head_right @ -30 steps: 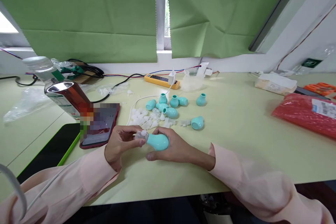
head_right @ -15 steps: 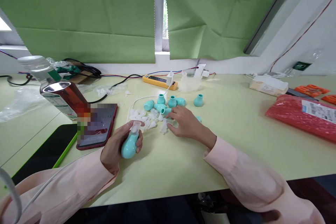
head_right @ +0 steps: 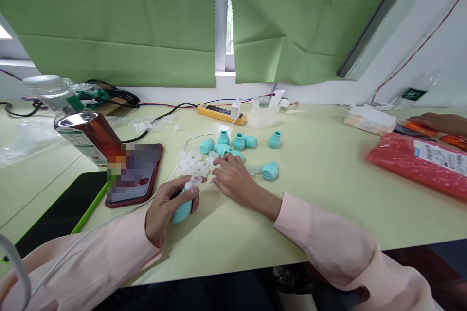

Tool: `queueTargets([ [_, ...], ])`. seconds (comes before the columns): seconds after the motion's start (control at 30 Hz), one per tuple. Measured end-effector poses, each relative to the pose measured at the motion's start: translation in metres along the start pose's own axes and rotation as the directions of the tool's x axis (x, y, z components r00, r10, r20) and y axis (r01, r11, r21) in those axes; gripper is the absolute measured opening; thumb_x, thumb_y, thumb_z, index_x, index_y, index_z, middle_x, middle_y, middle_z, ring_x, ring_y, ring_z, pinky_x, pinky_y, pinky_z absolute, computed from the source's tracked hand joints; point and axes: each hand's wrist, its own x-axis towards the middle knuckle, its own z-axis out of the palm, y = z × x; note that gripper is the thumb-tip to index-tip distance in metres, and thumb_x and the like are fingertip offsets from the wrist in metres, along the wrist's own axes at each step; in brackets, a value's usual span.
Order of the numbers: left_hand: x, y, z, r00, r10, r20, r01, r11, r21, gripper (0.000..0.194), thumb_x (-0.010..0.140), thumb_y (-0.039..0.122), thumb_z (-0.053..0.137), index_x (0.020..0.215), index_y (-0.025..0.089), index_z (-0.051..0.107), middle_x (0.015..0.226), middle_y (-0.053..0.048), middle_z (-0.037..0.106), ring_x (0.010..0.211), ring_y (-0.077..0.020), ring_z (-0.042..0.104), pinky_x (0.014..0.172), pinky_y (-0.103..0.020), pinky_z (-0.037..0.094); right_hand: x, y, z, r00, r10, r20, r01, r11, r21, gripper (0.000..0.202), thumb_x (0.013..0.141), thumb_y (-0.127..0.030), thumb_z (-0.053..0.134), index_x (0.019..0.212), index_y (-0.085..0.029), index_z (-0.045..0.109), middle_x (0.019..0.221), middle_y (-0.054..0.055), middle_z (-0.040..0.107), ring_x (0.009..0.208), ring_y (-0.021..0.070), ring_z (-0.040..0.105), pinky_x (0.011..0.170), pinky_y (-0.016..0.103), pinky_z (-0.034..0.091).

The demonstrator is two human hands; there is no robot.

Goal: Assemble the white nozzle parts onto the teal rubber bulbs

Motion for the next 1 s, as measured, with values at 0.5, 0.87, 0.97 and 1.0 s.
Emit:
queueTargets([
  [0.5,-0.001,-0.005,-0.001,0.994,0.083,0.065,-0.097,0.963,0.252,0.026,0.071,0.036,0.051,0.059,0.013,0.054,0.051,0.001,0.046,0.049,-0.0088,0.041,0.049,-0.020,0.033,-0.008,0.003,-0.030,0.964,0.254,-0.077,-0.106,0.635,0.765,0.013,0.070,-0.026,0.059,0.081,-0.020,0.062,0.077,0.004,0.058,0.070,0.0145,0.052,0.062,0.031,0.044],
  [0.87,-0.002,-0.012,0.000,0.986,0.100,0.131,-0.143,0.914,0.380,0.030,0.069,0.040,0.053,0.064,0.012,0.064,0.046,0.003,0.036,0.045,-0.0074,0.028,0.041,-0.019,0.023,-0.010,0.001,-0.044,0.954,0.140,0.265,-0.294,0.257,0.921,0.021,0.058,-0.022,0.069,0.079,-0.019,0.068,0.076,0.003,0.061,0.063,0.0123,0.056,0.052,0.025,0.051],
  [0.97,-0.001,-0.014,0.000,0.981,0.111,0.161,-0.168,0.902,0.398,0.030,0.070,0.038,0.052,0.061,0.012,0.063,0.044,0.003,0.032,0.045,-0.0071,0.025,0.039,-0.019,0.019,-0.010,0.001,-0.049,0.952,0.071,0.298,-0.305,0.327,0.894,0.021,0.063,-0.026,0.065,0.083,-0.019,0.067,0.078,0.003,0.058,0.059,0.0098,0.054,0.045,0.022,0.051],
  [1.0,-0.001,-0.015,-0.001,0.977,0.117,0.177,-0.181,0.896,0.406,0.029,0.070,0.037,0.051,0.060,0.012,0.062,0.044,0.004,0.030,0.044,-0.0071,0.024,0.039,-0.020,0.018,-0.011,0.001,-0.051,0.952,0.041,0.304,-0.297,0.365,0.882,0.020,0.066,-0.026,0.063,0.083,-0.019,0.067,0.079,0.003,0.057,0.058,0.0093,0.054,0.042,0.020,0.050],
])
